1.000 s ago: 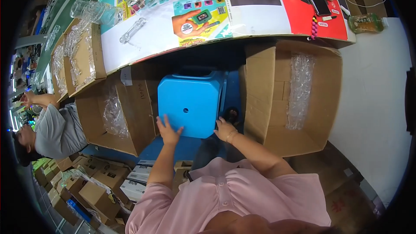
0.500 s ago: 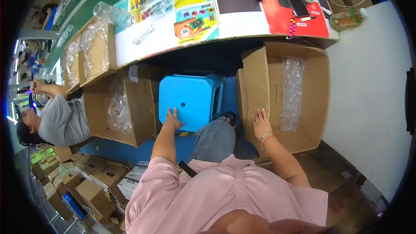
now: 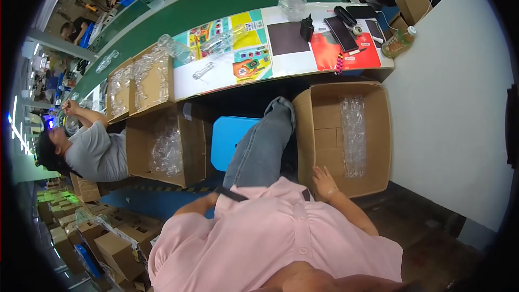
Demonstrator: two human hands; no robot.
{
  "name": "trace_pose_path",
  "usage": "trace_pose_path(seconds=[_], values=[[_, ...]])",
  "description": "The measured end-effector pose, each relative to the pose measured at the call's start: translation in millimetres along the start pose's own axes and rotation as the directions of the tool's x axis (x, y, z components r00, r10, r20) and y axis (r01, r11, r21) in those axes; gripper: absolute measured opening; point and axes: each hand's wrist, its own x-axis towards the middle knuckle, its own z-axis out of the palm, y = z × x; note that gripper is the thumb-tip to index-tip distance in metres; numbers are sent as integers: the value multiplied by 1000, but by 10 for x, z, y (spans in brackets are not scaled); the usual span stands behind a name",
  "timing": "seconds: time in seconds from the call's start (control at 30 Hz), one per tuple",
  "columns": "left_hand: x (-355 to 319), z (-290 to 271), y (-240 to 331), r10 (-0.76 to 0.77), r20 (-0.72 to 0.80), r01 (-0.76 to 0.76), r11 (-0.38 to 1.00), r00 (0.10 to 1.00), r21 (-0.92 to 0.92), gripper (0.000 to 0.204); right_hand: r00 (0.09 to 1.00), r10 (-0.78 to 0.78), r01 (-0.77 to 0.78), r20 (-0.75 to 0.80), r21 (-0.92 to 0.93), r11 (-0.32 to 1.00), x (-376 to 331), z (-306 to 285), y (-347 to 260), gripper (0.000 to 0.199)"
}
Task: The worker is assembling components onto plastic pitchers using a hand tool and packing them into boxes.
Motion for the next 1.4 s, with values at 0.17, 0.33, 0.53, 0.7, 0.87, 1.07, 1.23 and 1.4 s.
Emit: trace_pose_path(seconds=[0.17, 0.33, 0.53, 0.7, 0.87, 1.07, 1.23, 1.4], values=[[-76, 67, 318, -22, -111, 33, 995, 994, 98, 41, 922, 322, -385, 215, 422, 821, -1106, 501, -240, 35], [-19, 17, 537, -26, -222, 67, 982, 975, 178, 39, 822, 479, -569, 308, 492, 659, -1212, 740, -268, 32], [288, -653, 691, -55, -303, 132, 962, 951, 240, 37, 822, 543, -547, 172, 505, 668, -722, 395, -256, 30], [500, -1445, 781, -174, -334, 256, 942, 926, 218, 35, 779, 604, -589, 167, 524, 615, -226, 36, -505, 29], [633, -1905, 1058, -303, -379, 390, 904, 874, 175, 33, 741, 645, -633, 187, 514, 579, 49, -504, -813, 27], [682, -2113, 1386, -369, -485, 500, 849, 793, 172, 30, 739, 663, -624, 118, 491, 608, 376, -967, -983, 25], [636, -2043, 1385, -394, -563, 569, 804, 726, 171, 28, 732, 680, -617, 39, 460, 638, 527, -965, -1122, 24], [833, -2247, 1468, -356, -632, 601, 768, 688, 223, 26, 704, 703, -601, -103, 441, 666, 977, -933, -1131, 22]])
